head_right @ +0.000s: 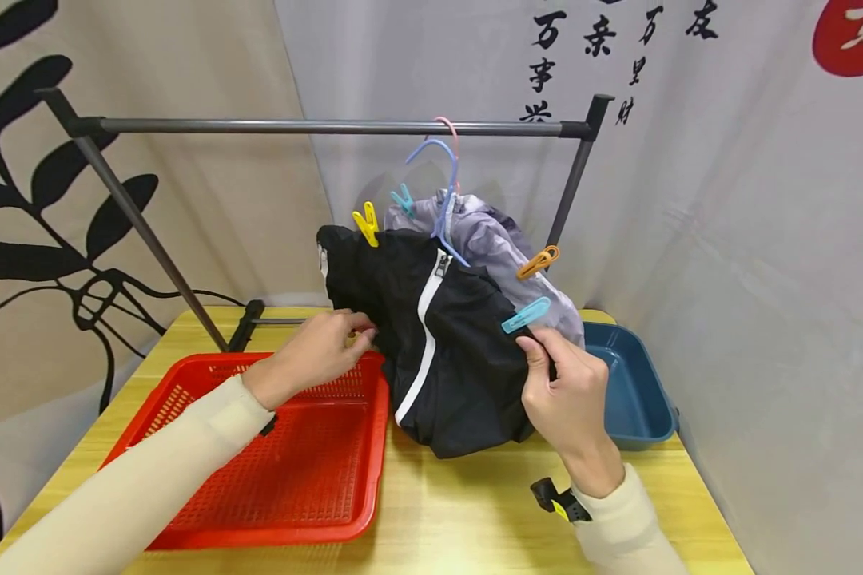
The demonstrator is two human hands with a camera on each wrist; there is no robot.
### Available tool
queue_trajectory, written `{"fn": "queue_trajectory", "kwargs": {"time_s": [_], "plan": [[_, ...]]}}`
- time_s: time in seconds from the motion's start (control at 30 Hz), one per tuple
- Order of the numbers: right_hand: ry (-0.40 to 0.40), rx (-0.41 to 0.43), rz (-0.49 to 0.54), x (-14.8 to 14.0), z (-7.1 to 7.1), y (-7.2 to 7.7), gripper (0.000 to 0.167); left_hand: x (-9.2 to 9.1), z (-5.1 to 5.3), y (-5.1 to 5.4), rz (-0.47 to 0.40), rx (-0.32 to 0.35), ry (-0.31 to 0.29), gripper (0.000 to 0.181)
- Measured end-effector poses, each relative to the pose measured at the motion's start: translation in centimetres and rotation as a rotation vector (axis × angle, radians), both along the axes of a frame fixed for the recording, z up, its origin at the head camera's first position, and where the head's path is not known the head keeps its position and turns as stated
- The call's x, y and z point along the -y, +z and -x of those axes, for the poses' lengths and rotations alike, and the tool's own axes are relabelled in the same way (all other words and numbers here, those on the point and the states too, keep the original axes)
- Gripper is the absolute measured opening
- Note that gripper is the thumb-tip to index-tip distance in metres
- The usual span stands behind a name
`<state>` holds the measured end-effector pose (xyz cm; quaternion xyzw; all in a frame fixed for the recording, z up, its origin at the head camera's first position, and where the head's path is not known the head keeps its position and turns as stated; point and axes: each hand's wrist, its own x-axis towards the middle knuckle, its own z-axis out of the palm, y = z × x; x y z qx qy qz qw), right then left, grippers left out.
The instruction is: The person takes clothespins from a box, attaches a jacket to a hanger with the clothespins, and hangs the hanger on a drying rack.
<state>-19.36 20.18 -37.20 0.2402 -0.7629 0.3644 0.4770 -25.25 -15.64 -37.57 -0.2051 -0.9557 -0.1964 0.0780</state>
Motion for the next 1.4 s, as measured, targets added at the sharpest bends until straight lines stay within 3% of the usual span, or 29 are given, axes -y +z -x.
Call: {"fn": "queue_trajectory", "kwargs": {"time_s": [0.2,0.4,0.53,0.7,0.97,1.4], "plan": [[0.009,-0.008,-0.021,0.2,0.2,-0.1,0.006,3.2,-0.6,1.0,-0.093,-0.119,0.035,0.019],[0.011,-0.021,-0.025,0.2,0.4,0.0,0.004,6.3,-0.5,2.2,-0.169,-0.282,0.131,0.021],[0.009,-0.038,-0.036,0.2,0.4,-0.1,0.004,8.2,-0.6,3.0,-0.231,-0.34,0.214,0.024],[0.013,-0.04,-0.037,0.2,0.5,-0.1,0.004,10.2,-0.9,3.5,-0.269,-0.372,0.301,0.024],[0.017,-0.041,-0.035,0.3,0.4,-0.2,0.005,13.0,-0.8,3.9,-0.336,-0.463,0.366,0.025],[0.037,-0.038,-0.028,0.3,0.6,-0.3,0.009,17.4,-0.1,3.8,-0.415,-0.453,0.641,0.05]]}}
